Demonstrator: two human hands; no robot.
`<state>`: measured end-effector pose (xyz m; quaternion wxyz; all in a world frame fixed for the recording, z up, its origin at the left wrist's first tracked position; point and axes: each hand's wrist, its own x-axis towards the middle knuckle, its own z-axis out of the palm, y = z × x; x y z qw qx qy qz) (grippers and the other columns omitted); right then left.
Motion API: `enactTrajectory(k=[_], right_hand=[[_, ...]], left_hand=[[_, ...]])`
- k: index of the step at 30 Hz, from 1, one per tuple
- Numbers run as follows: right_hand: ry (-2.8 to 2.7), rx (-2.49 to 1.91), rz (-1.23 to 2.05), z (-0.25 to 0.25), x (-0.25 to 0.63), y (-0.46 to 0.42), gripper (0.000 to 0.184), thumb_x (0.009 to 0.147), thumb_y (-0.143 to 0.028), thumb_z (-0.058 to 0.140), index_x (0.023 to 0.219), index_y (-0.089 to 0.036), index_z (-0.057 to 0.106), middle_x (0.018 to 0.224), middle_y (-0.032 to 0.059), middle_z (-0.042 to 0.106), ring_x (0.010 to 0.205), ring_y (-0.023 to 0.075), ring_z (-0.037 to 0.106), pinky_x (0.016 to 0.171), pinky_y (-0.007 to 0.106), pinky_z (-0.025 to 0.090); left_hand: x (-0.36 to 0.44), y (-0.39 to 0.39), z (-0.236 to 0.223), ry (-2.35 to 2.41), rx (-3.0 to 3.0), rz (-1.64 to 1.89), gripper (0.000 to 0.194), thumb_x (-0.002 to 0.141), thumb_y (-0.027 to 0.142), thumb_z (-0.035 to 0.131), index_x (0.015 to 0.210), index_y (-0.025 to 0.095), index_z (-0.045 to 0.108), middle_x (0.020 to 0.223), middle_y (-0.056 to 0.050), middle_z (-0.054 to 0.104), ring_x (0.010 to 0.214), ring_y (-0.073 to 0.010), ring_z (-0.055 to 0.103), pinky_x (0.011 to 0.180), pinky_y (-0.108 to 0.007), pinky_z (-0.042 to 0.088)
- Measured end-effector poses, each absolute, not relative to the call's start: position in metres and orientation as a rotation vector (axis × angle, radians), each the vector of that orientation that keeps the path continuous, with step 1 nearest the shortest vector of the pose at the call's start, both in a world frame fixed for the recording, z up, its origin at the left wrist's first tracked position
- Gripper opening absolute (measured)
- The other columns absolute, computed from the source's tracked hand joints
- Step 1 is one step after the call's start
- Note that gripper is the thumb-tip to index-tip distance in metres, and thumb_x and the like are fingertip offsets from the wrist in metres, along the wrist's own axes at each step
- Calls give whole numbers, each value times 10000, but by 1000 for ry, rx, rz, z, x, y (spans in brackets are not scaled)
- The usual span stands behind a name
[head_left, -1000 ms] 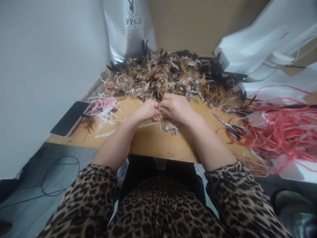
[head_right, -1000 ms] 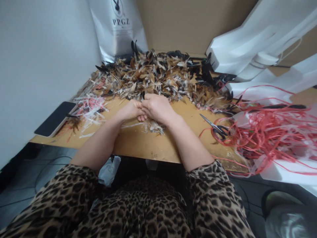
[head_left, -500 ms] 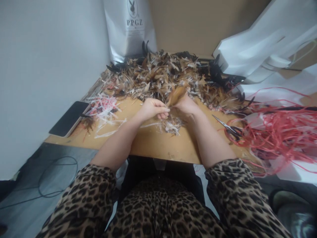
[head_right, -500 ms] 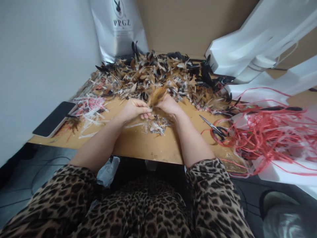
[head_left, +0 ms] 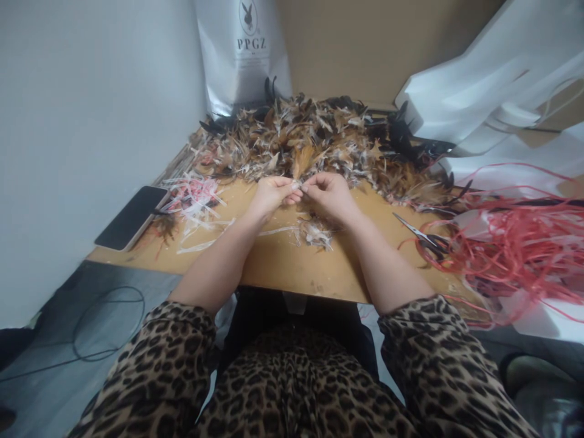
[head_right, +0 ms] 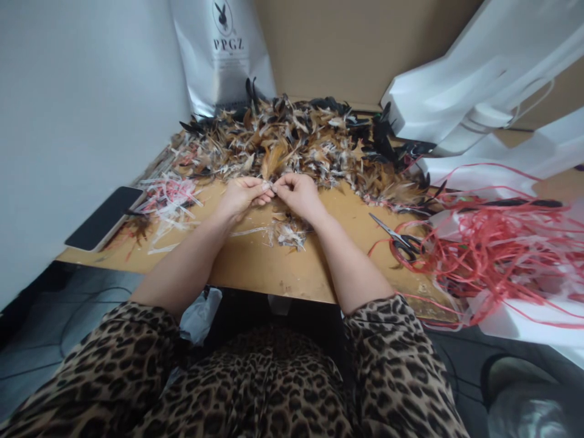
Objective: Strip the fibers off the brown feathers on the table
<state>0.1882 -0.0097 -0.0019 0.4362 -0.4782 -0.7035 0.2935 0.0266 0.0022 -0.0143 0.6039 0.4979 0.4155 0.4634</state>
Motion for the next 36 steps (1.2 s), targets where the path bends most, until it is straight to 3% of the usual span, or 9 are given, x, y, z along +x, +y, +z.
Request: enactTrajectory(k=[6,10,13,16,20,23,26,31,36], right_hand=[[-2226,-1165,126,7,179,-24,211,832,-216,490,735,-150,665,763,69,617,723,162,514,668,291,351],[-2384,-1184,0,18,183,-27,238,841,-236,490,714,-149,672,778,92,604,773,193,500,677,315,337],[-2347,-1118,191,24,195,-22,192,802,-228,541,689,-151,676,747,70,592,768,179,513,685,305,359],[-2166,-1072,588,23,209,-13,136,729,-269,640,677,-148,676,699,32,598,694,143,529,664,281,390],[-1859,-1052,1196,15,220,-5,217,640,-353,730,674,-148,670,654,26,641,596,134,547,603,277,421],[-1651,-992,1324,9,218,-3,246,575,-357,774,655,-152,664,643,31,655,589,146,566,576,275,433],[-1594,-980,1245,4,213,-3,236,572,-344,779,643,-150,666,632,17,644,608,134,563,588,259,430],[-1638,-1060,1118,-1,207,-1,224,682,-364,709,716,-144,678,657,12,641,594,105,521,599,251,412],[-1999,-1126,543,6,196,-12,156,782,-270,600,721,-151,682,730,40,623,698,146,535,678,287,398]], left_hand=[[28,-1,-11,1175,1348,992,90,744,120,624,668,83,655,502,-7,601,439,-59,555,473,-156,451],[27,-2,-16,1152,1609,838,154,742,55,558,618,93,642,507,-8,603,430,-57,546,463,-157,442],[27,-6,-18,1026,1746,721,138,740,84,583,621,97,652,529,-21,621,459,-66,567,469,-157,447],[27,-12,-13,898,1699,677,144,761,157,612,646,92,671,557,-36,638,482,-68,577,496,-169,473],[29,-17,-4,801,1610,737,140,741,210,662,666,95,688,600,-51,665,489,-70,579,505,-178,476],[29,-16,-3,782,1533,794,165,722,242,691,637,100,682,586,-47,659,470,-64,561,503,-181,466],[29,-12,-5,826,1416,876,194,717,273,709,631,103,673,576,-35,645,468,-49,543,498,-164,442],[26,-4,-11,878,1146,950,164,724,259,716,716,100,675,612,-23,651,470,-22,527,477,-129,407],[26,-1,-14,987,1090,932,84,736,165,685,718,85,663,599,-33,653,466,-41,555,479,-142,435]])
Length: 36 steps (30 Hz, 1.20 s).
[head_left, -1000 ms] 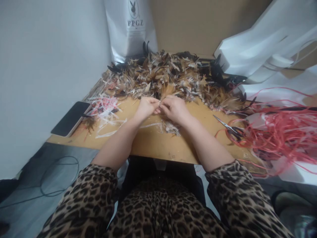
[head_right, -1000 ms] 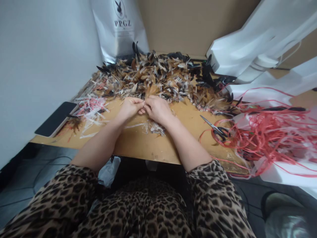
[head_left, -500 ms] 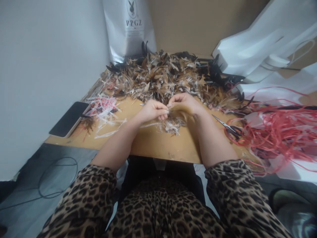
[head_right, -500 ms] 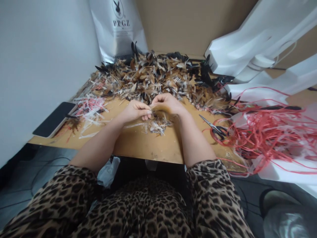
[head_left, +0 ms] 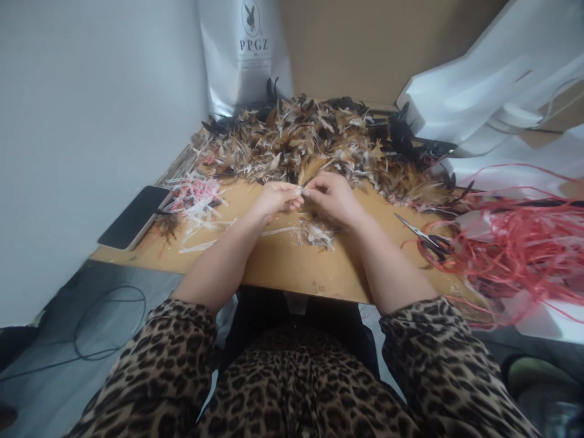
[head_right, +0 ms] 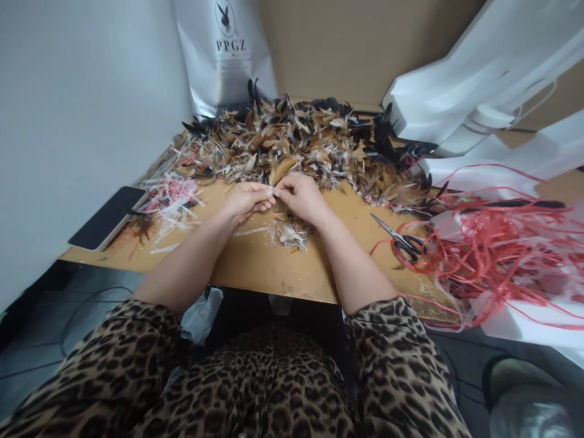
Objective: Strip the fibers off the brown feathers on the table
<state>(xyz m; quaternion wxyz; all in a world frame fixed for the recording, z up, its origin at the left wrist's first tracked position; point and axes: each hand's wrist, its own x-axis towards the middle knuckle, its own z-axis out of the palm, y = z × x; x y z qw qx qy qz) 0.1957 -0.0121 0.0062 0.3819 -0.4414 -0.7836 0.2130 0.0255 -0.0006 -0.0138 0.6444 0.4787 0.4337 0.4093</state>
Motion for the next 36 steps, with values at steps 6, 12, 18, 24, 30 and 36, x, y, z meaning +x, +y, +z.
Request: enactTrajectory(k=[6,12,18,24,30,36], right_hand=[[-2314,-1145,190,16,192,-21,154,791,-208,550,730,-168,685,829,72,605,821,191,524,739,321,377],[-2054,-1078,1031,12,211,-8,161,665,-306,711,637,-155,660,674,21,610,655,133,537,672,287,426],[-1475,-844,1664,2,204,-9,345,510,-419,820,625,-155,630,618,11,625,564,118,547,563,266,452],[-1168,-784,1536,-6,182,-10,354,517,-348,842,645,-173,563,613,-39,614,557,78,538,604,244,463],[-1162,-783,1467,-3,177,-12,378,506,-372,835,635,-183,534,615,-34,624,581,99,570,656,284,494],[-1233,-827,1375,-5,179,-11,347,554,-377,801,639,-185,524,595,-44,594,553,91,550,589,253,453]], left_hand=[[28,-4,-14,1144,1436,722,179,752,111,631,575,80,631,502,-43,610,414,-73,547,444,-177,449],[22,-11,-6,865,1535,444,155,729,199,689,627,83,688,563,-80,652,463,-87,585,473,-181,469],[20,-14,-10,673,1204,544,166,669,234,759,657,88,681,577,-51,638,461,-52,549,434,-132,407],[23,-15,-2,530,673,728,121,732,100,682,667,103,580,503,49,465,361,30,364,344,-40,228],[26,-19,5,563,562,694,152,782,62,615,671,114,526,519,62,372,363,32,314,338,-22,204],[28,-21,6,607,556,679,163,801,77,601,668,121,518,516,62,349,361,26,292,329,-28,199]])
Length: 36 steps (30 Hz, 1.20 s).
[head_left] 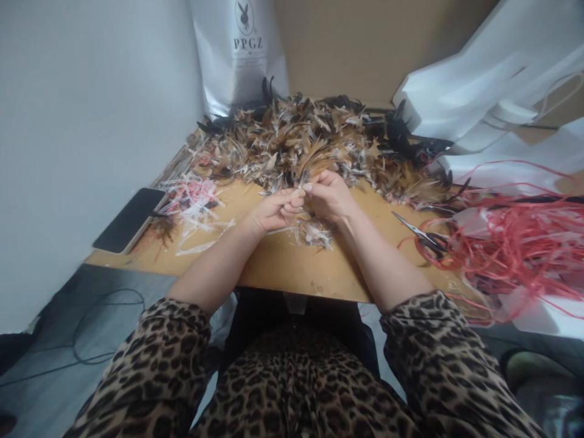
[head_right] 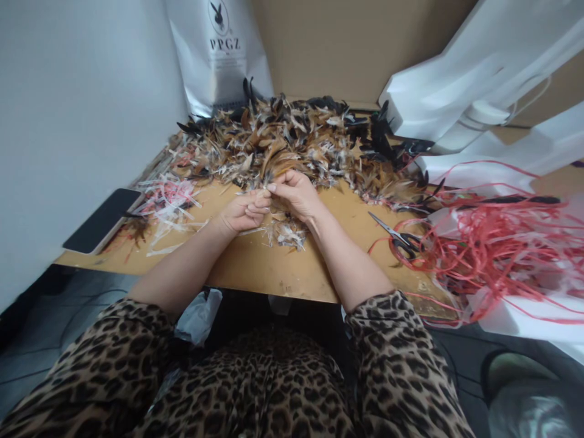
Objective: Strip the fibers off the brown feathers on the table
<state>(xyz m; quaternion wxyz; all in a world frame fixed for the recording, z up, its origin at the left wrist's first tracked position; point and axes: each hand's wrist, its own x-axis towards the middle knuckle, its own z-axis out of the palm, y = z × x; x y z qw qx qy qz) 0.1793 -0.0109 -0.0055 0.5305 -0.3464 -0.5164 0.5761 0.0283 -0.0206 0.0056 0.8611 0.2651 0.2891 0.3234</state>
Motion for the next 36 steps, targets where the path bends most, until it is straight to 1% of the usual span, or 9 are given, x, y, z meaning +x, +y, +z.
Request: enactTrajectory(k=[8,10,13,16,19,22,29,33,36], right_hand=[[-1298,-822,1374,1,182,-14,315,566,-379,799,647,-175,574,596,-17,606,568,108,558,616,270,454],[-1340,-882,1336,5,184,-14,292,575,-366,792,636,-169,584,588,-8,608,559,112,551,609,272,448],[-1392,-969,1209,6,190,-11,259,588,-334,776,624,-167,582,588,-6,607,567,114,549,605,266,437],[-1384,-1015,1104,3,194,-4,249,588,-299,760,604,-169,548,570,-28,576,540,92,509,571,245,400],[-1348,-1058,1064,1,198,1,259,555,-271,763,588,-168,528,552,-51,544,507,64,446,534,224,346],[-1322,-1084,1077,-1,199,3,270,526,-268,776,573,-162,532,534,-50,539,497,59,431,517,218,318],[-1114,-1061,1165,-10,190,7,279,563,-307,749,565,-183,499,484,-54,508,462,70,442,496,224,333],[-1117,-1140,986,-9,181,2,203,610,-240,687,556,-180,501,493,-53,511,469,66,424,506,222,335],[-1202,-1201,849,-7,180,0,151,620,-212,661,566,-173,526,530,-46,532,510,71,435,536,224,350]], left_hand=[[29,-19,0,575,559,660,153,826,73,561,676,103,572,496,51,392,353,24,327,330,-41,219],[29,-15,-4,593,624,670,106,814,90,595,708,98,599,513,43,447,370,21,367,345,-49,256],[28,-9,-8,638,780,711,46,779,116,659,757,86,632,581,6,567,454,2,500,427,-64,366],[25,-6,-8,781,983,732,119,732,166,721,790,80,663,602,-20,629,476,-24,549,468,-105,419],[21,-6,-5,951,1173,712,170,698,223,752,750,81,675,569,-25,634,434,-44,537,426,-140,405],[17,-3,-4,973,1199,725,178,690,246,754,717,90,673,552,-16,623,423,-49,531,408,-147,395],[20,-2,-9,874,1059,772,173,658,228,761,717,89,677,637,-45,663,497,-58,576,448,-142,421],[25,-7,-12,798,1141,730,210,634,267,773,717,94,686,625,-49,657,506,-69,572,461,-162,420],[25,-7,-11,812,1261,842,214,661,308,755,724,110,702,580,-28,628,488,-62,544,464,-169,399]])
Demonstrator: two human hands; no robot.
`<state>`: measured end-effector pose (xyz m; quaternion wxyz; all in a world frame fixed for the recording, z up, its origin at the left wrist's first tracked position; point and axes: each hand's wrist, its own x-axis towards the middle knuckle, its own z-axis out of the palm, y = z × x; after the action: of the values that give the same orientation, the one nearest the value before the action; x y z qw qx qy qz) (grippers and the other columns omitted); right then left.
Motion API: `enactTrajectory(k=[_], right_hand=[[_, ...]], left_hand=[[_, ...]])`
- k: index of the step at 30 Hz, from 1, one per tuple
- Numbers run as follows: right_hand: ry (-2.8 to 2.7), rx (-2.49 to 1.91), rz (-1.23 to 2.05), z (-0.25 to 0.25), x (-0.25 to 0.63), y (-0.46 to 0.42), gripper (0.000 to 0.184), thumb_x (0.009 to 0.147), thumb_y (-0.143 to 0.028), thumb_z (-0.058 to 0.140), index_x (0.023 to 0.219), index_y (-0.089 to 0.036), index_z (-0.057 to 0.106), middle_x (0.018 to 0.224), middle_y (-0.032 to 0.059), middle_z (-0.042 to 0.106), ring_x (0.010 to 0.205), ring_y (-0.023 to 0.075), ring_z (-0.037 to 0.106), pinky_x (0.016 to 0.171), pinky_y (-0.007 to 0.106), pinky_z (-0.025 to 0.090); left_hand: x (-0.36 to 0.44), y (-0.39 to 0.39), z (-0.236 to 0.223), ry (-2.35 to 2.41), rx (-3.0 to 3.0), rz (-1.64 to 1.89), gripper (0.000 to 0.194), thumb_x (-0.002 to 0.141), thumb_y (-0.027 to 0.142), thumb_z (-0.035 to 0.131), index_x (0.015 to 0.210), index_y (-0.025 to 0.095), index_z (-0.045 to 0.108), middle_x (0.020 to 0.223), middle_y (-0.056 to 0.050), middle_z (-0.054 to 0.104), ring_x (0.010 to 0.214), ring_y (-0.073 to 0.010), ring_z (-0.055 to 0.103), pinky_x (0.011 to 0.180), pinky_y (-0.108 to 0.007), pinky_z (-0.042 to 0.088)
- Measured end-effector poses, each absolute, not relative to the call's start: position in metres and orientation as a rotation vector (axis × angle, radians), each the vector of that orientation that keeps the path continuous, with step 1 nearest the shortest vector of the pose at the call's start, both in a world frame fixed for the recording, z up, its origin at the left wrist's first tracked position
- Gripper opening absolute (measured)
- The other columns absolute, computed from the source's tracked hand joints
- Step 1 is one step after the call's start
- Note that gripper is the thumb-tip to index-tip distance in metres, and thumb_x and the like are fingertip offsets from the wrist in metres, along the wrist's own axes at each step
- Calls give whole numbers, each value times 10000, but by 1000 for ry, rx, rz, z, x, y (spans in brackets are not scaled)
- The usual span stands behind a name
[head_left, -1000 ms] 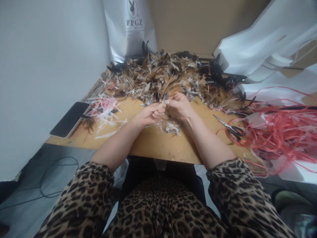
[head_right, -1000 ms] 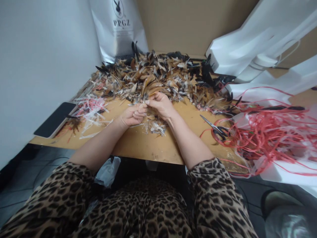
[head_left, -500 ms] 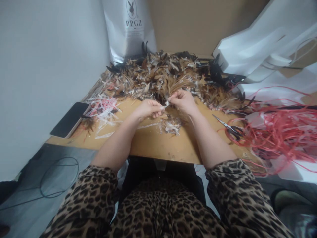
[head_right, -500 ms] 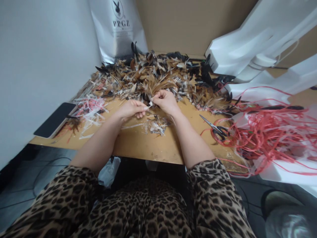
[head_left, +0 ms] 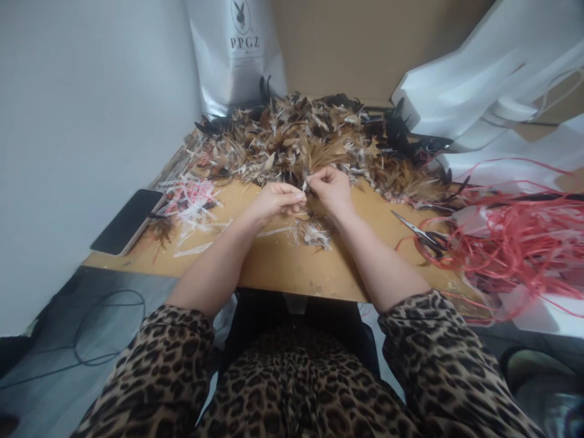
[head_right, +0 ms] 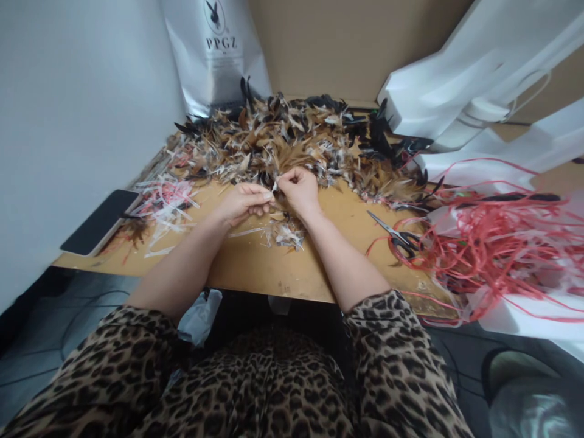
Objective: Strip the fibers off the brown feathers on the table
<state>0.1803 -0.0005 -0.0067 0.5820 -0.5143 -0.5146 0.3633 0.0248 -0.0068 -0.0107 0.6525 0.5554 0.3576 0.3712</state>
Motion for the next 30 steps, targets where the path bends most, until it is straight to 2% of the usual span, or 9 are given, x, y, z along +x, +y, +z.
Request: enactTrajectory(k=[2,7,12,20,26,30], right_hand=[[-1232,-1218,813,-7,182,0,138,620,-212,654,569,-170,534,549,-40,545,531,75,448,556,227,362],[-1198,-1239,946,-12,180,1,157,595,-235,665,554,-168,529,530,-38,547,511,72,448,528,220,355],[-1052,-1154,1211,-15,176,1,216,533,-241,721,558,-178,515,476,-47,530,455,71,442,482,218,336],[-902,-999,1293,-9,176,1,260,536,-244,745,514,-183,493,448,-48,519,452,65,458,488,214,365],[-954,-1038,1340,-14,176,1,246,504,-205,769,542,-175,528,490,-39,567,479,71,489,502,212,393],[-939,-1048,1426,-15,176,1,247,504,-206,793,540,-153,554,482,-29,570,457,60,481,474,200,381]], left_hand=[[24,-5,-10,831,1354,972,210,671,322,752,719,122,712,592,-20,620,480,-52,519,458,-171,378],[26,-1,-12,739,1359,1223,199,658,331,765,664,140,710,814,-35,666,523,-24,495,480,-173,375],[26,1,-16,674,1126,1103,206,681,326,746,762,138,724,691,-32,650,544,-43,522,465,-146,373],[23,3,-18,587,978,1073,152,701,258,725,749,121,680,791,-43,690,558,-33,542,445,-120,380],[25,2,-16,608,1015,1059,203,714,299,723,795,129,647,847,-57,712,584,-63,613,450,-134,412],[28,1,-17,687,1134,1092,236,707,325,730,788,112,667,802,-58,707,600,-69,628,487,-143,439]])
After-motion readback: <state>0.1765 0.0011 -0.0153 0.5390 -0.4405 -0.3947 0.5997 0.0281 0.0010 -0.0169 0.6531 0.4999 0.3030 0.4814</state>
